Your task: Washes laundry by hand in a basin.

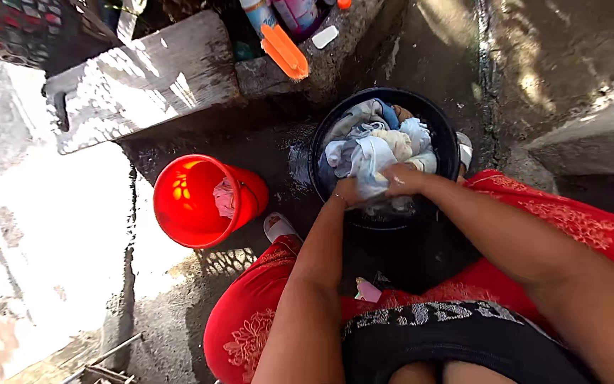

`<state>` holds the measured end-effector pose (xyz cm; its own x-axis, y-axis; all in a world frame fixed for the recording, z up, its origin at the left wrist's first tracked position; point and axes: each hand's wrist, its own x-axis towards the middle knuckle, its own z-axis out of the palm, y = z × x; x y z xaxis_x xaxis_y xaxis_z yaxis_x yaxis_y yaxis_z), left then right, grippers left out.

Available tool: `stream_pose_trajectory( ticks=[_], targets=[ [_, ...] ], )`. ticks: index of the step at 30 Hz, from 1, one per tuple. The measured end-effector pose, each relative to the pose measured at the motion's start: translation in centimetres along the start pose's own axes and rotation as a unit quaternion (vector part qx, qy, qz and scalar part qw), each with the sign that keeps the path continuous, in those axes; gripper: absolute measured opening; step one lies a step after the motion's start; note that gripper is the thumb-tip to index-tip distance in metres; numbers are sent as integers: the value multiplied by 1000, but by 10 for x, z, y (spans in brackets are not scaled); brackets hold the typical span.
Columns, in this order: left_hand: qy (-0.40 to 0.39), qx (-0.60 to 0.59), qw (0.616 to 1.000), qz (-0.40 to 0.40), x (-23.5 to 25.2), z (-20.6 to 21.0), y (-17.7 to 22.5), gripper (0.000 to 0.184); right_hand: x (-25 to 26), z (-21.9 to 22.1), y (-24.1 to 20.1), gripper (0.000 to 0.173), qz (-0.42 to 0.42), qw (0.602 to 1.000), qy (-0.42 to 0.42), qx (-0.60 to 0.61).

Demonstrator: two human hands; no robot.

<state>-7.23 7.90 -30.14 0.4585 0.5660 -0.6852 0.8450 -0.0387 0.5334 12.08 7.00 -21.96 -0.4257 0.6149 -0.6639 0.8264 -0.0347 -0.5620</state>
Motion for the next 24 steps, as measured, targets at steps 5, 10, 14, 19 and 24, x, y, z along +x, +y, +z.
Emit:
stream_pose_trajectory(
  ticks=[5, 10, 14, 19, 24],
  targets=[
    [70, 43, 995, 55, -38, -3, 4, 69, -114, -49, -83, 11, -255, 949, 184, -10],
    [122, -109, 979, 124, -85, -6, 16, 44, -206, -71, -112, 13, -400, 831, 387, 4],
    [264, -244, 904, 230, -139, -31, 46, 42, -232, -73, -93, 40, -304, 879, 367, 11],
    [283, -216, 867, 348, -168, -55, 80, 43, -199, -58, -68, 27, -195, 937, 290, -23],
    [203, -34, 943, 262, -138, -53, 64, 49, -124, -28, -23, 12, -40, 984, 171, -32]
  ],
)
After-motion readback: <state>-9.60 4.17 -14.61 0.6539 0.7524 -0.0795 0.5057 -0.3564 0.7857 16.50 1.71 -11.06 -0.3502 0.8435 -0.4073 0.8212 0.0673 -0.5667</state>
